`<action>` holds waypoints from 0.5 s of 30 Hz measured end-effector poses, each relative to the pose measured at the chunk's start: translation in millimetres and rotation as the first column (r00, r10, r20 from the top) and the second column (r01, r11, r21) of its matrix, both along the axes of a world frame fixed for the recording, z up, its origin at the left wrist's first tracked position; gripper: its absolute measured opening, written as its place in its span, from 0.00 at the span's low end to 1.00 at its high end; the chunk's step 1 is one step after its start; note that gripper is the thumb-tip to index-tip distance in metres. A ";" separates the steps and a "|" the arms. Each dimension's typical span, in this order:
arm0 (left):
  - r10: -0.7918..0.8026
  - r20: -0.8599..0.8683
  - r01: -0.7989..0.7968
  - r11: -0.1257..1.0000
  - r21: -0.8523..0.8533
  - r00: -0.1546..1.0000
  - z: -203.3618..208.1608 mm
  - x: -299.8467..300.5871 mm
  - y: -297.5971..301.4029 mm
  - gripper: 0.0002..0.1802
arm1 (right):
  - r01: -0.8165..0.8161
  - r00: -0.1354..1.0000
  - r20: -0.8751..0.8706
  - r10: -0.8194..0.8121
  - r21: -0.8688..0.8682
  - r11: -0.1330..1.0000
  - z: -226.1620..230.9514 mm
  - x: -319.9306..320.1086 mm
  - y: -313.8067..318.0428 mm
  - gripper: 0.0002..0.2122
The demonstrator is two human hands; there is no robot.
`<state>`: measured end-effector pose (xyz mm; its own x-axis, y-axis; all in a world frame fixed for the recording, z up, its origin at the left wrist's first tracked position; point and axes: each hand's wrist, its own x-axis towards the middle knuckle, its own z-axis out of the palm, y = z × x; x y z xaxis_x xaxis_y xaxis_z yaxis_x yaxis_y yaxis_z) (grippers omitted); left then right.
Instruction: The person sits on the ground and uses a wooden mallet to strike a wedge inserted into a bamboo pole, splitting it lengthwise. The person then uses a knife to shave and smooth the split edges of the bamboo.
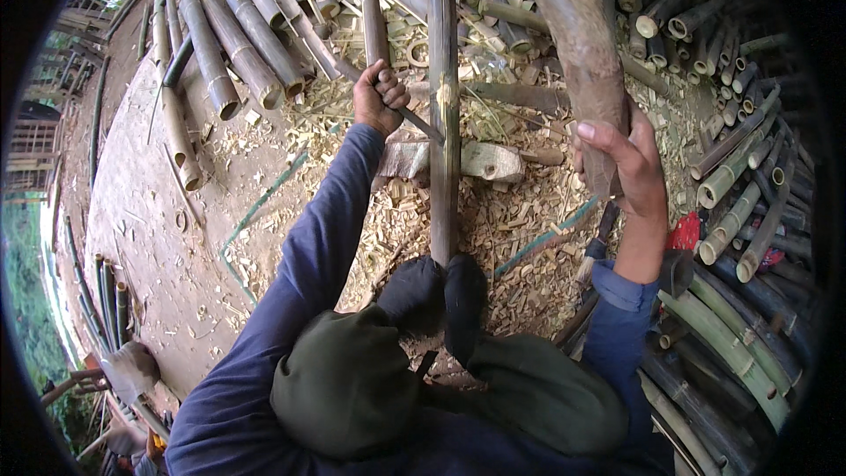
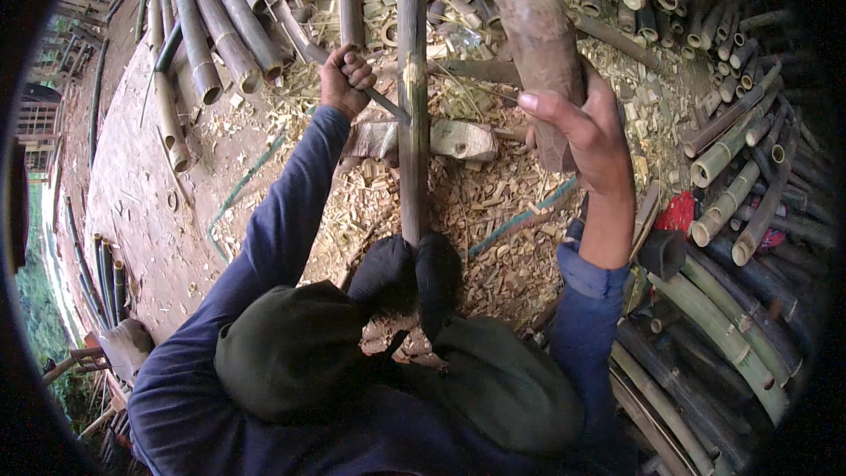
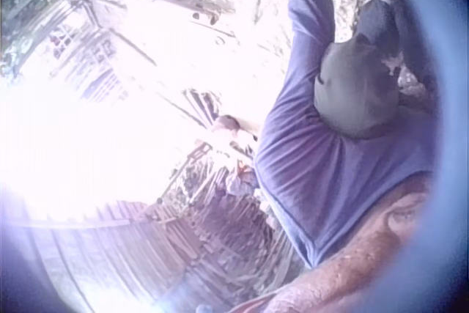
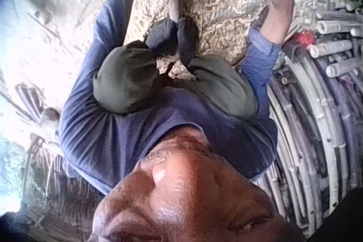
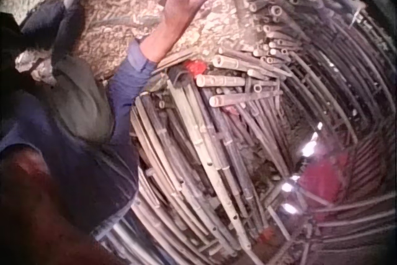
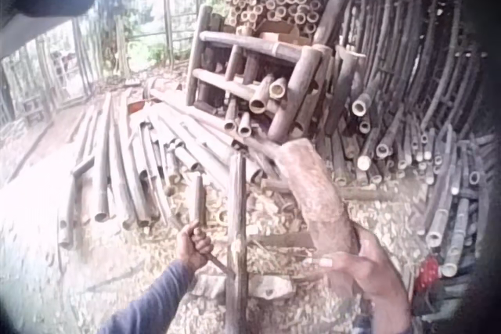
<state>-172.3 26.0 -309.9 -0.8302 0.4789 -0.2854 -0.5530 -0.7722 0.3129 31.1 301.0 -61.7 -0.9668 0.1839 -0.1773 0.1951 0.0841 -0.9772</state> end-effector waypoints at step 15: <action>0.231 -0.010 -0.229 0.957 -0.179 0.973 87.9 97.9 -17.0 0.25 | 0.227 0.964 0.147 -0.220 -0.029 0.973 -44.1 83.9 23.3 0.29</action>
<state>-74.4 9.0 -222.0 -0.9083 0.2160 -0.3583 -0.3710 -0.8118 0.4510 115.0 324.3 -105.9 -0.8662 0.3813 -0.3229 0.3411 -0.0210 -0.9398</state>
